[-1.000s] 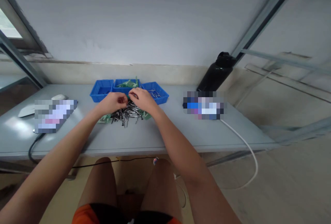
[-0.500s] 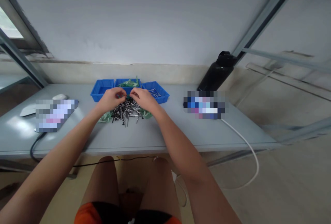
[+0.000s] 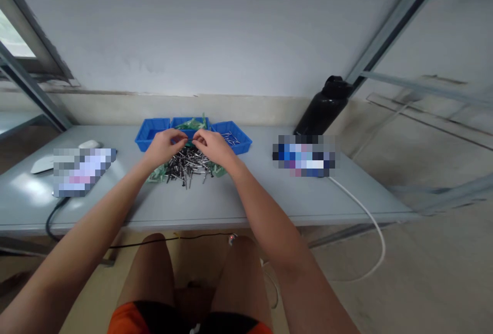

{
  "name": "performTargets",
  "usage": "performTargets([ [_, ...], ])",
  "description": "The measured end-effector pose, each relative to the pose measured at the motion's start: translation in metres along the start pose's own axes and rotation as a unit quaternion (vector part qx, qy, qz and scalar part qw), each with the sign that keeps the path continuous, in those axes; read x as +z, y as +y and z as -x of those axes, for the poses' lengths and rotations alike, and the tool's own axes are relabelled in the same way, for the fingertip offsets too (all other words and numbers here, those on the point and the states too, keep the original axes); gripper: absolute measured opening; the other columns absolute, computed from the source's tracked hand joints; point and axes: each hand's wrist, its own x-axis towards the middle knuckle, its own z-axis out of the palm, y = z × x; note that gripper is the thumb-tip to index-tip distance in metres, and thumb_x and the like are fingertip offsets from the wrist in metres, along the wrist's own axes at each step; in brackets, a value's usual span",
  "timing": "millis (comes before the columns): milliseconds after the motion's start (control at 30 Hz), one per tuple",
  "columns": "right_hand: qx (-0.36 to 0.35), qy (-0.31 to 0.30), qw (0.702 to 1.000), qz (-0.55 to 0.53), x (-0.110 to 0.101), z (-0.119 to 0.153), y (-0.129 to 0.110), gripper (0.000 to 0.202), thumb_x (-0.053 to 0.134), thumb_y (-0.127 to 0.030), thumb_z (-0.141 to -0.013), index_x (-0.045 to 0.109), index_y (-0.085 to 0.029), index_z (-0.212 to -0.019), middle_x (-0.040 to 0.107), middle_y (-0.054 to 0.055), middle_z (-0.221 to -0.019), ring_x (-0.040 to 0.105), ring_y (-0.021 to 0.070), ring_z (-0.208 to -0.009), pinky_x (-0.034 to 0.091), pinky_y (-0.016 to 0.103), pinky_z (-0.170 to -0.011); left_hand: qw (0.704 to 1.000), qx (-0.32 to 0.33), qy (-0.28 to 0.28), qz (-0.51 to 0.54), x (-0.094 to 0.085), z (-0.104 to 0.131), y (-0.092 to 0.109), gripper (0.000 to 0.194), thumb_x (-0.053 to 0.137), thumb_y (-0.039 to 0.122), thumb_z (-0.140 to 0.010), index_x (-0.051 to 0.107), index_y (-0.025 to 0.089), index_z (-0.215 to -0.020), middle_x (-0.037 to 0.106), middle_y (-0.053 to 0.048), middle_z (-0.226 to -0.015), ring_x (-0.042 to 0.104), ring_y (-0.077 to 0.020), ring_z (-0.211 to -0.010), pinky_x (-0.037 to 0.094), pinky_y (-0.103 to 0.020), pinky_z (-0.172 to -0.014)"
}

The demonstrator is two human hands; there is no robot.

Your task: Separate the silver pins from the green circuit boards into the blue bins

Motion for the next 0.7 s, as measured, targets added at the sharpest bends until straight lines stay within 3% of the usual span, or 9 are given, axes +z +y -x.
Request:
performTargets([
  [433,0.006,0.019,1.0,0.016,-0.0003,-0.0008,0.0024,0.011,0.052,-0.027,-0.088,0.06,-0.019,-0.085,0.066,0.003,-0.079,0.059,0.0153,-0.072,0.042,0.029,-0.068,1.0,0.014,0.019,0.016,0.0018,-0.0007,-0.0015,0.016,0.059,0.024,-0.079,0.07,0.017,-0.089,0.069,-0.006,-0.087,0.061,-0.0158,-0.074,0.048,-0.03,-0.071],
  [700,0.0,-0.019,1.0,0.008,0.0011,0.0008,0.0002,0.011,0.052,-0.026,-0.088,0.06,-0.019,-0.087,0.066,0.003,-0.078,0.06,0.0156,-0.072,0.042,0.028,-0.068,0.997,0.053,0.045,0.042,0.001,0.0,0.0052,0.012,0.059,0.023,-0.081,0.069,0.017,-0.086,0.068,-0.005,-0.084,0.061,-0.0139,-0.073,0.049,-0.027,-0.07],
])
